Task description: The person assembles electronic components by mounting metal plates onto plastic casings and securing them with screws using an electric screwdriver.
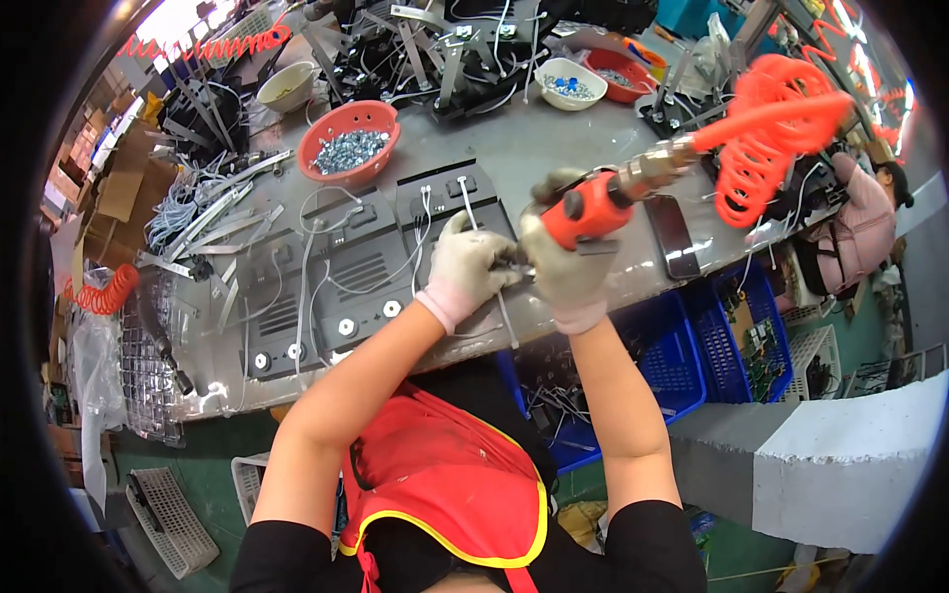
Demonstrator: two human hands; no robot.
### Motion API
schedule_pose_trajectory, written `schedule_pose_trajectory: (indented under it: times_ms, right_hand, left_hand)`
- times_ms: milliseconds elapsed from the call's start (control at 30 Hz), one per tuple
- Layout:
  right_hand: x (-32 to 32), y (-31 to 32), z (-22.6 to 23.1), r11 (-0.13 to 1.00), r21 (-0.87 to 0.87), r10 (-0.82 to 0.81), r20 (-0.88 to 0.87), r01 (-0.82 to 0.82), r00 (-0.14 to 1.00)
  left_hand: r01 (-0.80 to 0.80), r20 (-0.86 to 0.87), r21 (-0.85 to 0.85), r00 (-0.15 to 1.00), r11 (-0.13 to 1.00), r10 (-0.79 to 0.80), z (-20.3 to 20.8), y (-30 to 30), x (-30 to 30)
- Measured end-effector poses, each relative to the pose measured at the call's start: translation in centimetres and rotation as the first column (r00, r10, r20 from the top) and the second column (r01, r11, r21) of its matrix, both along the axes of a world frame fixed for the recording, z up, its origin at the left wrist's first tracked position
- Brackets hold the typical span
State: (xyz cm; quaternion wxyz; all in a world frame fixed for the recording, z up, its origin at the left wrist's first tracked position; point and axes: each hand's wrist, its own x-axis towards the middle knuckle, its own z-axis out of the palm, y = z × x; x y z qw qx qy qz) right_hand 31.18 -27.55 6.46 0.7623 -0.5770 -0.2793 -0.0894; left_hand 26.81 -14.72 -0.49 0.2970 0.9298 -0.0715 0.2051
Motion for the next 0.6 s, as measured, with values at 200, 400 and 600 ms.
schedule_pose_trajectory:
  times_ms: [200, 400, 600]
  right_hand:
    - [0.3, 0.6, -1.5, 0.995, -0.004, 0.096, -0.105, -0.097, 0.990]
    - [0.8, 0.5, -1.5, 0.973, 0.072, 0.229, -0.179, -0.220, 0.957]
    - [0.6, -0.1, -2.4, 0.981, -0.104, 0.152, -0.122, -0.165, 0.981]
  left_hand:
    - [-0.053, -0.126, 0.005, 0.991, 0.999, 0.053, -1.0, 0.3, -0.5]
    - [0.072, -0.377, 0.517, 0.914, 0.853, 0.151, 2.3, 2.7, -1.9]
    - [0.327, -0.606, 0.556, 0.788, 0.764, 0.105, 4.6, 3.5, 1.8]
